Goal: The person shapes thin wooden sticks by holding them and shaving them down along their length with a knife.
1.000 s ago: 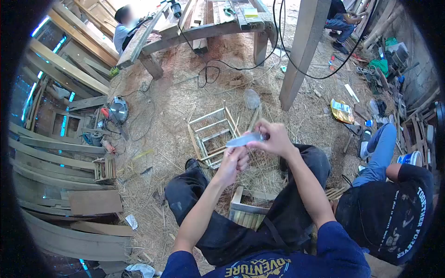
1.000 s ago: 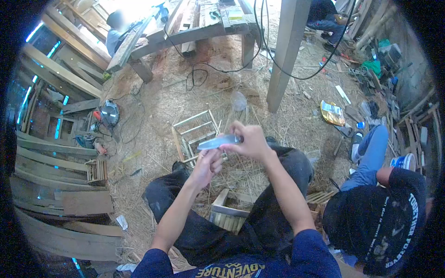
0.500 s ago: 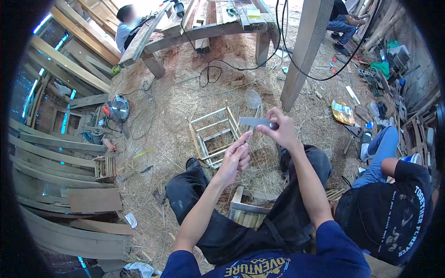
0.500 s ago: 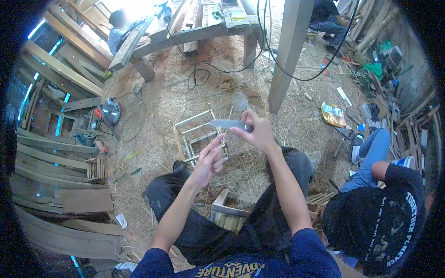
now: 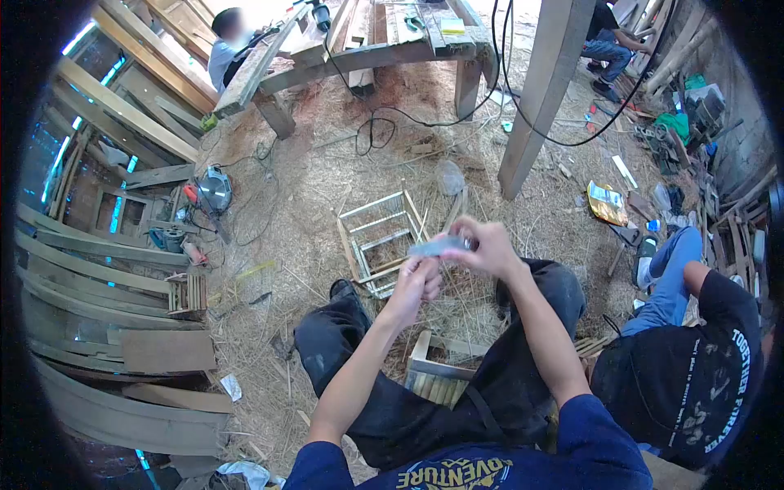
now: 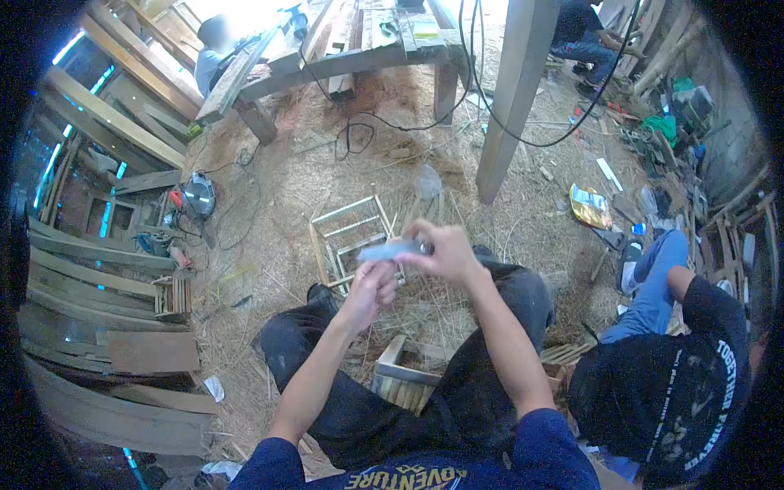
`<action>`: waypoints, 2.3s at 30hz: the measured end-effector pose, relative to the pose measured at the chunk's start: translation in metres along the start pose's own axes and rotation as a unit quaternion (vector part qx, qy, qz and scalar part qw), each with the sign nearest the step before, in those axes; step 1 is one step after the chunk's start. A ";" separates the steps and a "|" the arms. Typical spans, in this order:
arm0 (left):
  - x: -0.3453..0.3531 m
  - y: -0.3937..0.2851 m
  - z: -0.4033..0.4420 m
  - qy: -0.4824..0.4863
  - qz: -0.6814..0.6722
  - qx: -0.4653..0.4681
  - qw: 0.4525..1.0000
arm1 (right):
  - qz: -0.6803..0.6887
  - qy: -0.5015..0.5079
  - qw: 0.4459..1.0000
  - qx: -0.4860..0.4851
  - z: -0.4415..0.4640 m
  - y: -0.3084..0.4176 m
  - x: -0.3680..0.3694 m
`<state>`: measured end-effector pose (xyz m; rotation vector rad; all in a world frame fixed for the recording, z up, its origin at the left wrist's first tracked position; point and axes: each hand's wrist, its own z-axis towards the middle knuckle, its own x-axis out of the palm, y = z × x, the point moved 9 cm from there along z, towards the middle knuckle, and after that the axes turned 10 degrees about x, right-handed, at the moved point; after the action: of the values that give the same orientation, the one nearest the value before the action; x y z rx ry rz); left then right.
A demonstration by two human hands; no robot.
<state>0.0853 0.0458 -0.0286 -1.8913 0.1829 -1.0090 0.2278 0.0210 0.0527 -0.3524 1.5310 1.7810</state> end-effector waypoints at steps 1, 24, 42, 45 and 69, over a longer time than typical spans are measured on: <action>0.005 -0.004 -0.002 0.007 -0.005 0.003 1.000 | 0.011 -0.024 0.999 0.039 0.005 -0.013 -0.005; 0.015 -0.010 -0.013 0.054 -0.056 -0.026 0.997 | -0.136 -0.112 0.974 -0.143 -0.008 0.033 -0.016; 0.011 -0.010 -0.010 0.038 -0.008 0.010 0.999 | -0.119 -0.104 0.980 -0.118 -0.006 0.020 -0.013; 0.009 -0.003 -0.009 0.037 0.007 -0.006 0.999 | -0.134 -0.124 0.981 -0.072 0.002 0.003 -0.023; 0.000 -0.001 -0.008 0.006 0.024 -0.039 0.999 | -0.102 -0.077 0.988 -0.090 -0.007 0.009 -0.001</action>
<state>0.0799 0.0409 -0.0264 -1.9423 0.2767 -0.9940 0.2208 0.0144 0.0579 -0.4332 1.1878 1.7450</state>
